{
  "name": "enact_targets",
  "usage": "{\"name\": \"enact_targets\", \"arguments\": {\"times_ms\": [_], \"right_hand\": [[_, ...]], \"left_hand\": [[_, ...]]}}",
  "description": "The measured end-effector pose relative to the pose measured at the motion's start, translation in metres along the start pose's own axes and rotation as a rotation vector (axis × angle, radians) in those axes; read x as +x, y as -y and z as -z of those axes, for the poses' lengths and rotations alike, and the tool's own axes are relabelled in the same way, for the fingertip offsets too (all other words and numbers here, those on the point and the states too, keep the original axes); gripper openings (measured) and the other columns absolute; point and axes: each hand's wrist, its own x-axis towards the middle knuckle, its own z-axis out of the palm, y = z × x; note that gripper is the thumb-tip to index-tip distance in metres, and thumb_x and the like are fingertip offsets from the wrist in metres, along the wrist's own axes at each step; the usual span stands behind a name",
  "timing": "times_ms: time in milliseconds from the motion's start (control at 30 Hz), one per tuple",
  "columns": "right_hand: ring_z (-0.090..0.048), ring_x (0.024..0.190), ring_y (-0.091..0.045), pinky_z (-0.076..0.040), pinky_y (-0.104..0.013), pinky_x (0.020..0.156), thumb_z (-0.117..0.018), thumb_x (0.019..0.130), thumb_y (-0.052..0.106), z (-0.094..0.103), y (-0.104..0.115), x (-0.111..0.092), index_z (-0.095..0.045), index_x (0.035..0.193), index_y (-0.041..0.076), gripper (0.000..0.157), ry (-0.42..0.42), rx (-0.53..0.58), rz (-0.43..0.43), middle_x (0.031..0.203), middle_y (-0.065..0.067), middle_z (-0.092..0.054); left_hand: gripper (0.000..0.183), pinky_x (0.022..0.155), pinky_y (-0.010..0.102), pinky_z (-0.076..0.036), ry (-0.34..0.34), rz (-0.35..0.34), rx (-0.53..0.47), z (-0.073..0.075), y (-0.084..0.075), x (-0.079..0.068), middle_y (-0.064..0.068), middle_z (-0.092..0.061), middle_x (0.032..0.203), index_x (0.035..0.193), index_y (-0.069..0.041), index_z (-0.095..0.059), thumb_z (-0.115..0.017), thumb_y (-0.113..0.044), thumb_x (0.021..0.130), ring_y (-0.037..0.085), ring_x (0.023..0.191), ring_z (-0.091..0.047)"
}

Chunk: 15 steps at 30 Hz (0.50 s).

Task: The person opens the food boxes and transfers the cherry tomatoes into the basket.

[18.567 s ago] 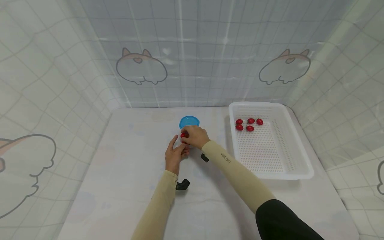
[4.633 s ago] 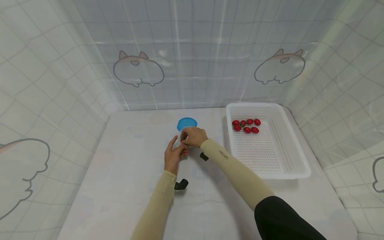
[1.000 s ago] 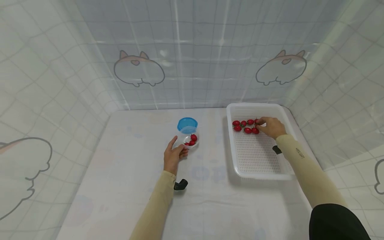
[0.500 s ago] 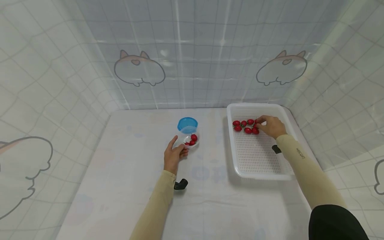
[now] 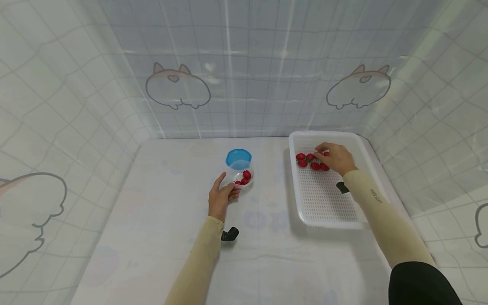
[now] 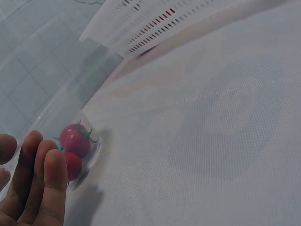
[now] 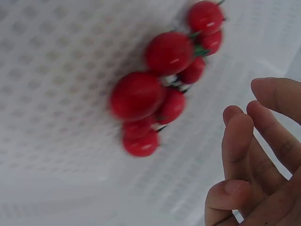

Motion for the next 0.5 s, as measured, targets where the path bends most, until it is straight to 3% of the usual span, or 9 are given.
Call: {"name": "enact_targets", "arguments": {"times_ms": [233,500], "right_hand": [[-0.068,0.093,-0.027,-0.056,-0.051,0.077,-0.066,0.099,0.032,0.0,0.037,0.004,-0.068,0.127,0.013,0.034,-0.008,0.041,0.072,0.121,-0.008,-0.071],[-0.066,0.063,-0.017,-0.053,-0.042,0.067,-0.067,0.099,0.035,-0.002,0.085,0.007,-0.068,0.127,0.018,0.033,0.018,0.08,0.157,0.117,-0.002,-0.072]], "left_hand": [[0.06,0.089,0.038,-0.06,0.001,-0.003,0.007,0.001,0.001,0.001,0.022,-0.072,0.105,0.154,-0.021,-0.045,-0.067,-0.015,0.098,0.042,0.099,-0.069],[0.062,0.098,0.048,-0.054,0.036,-0.001,0.015,0.001,-0.002,0.001,0.03,-0.068,0.115,0.157,-0.023,-0.04,-0.065,-0.015,0.1,0.05,0.109,-0.063]]}}
